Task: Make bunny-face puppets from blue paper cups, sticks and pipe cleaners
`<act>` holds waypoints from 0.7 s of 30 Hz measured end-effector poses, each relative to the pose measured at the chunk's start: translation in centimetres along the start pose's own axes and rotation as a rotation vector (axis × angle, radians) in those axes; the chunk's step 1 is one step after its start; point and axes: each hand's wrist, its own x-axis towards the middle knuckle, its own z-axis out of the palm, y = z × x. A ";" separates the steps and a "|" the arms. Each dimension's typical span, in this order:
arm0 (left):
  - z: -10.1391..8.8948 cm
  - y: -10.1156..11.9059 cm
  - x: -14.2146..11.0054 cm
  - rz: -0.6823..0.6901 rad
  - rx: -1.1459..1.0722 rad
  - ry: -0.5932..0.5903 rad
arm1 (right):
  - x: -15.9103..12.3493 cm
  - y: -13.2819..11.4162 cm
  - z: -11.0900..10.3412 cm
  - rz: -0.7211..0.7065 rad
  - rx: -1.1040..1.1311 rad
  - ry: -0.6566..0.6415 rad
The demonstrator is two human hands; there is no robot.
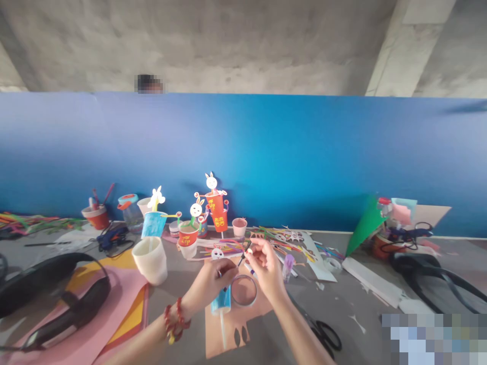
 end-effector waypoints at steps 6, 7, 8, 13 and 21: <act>0.8 -1.0 3.5 -0.065 0.030 -0.008 | -0.3 2.4 -0.7 0.049 -0.065 -0.005; 0.8 -1.2 4.4 -0.076 0.061 -0.032 | -0.5 2.9 -1.0 0.053 -0.074 0.000; 0.9 -1.4 5.3 -0.094 0.095 -0.065 | -0.6 3.3 -1.3 0.053 -0.082 0.002; 2.9 -2.4 9.4 -0.165 0.209 -0.204 | -1.6 4.2 -2.3 -0.016 -0.152 0.008; 3.8 -2.5 10.2 -0.105 0.106 -0.198 | -2.9 3.7 -3.0 -0.260 -0.319 -0.029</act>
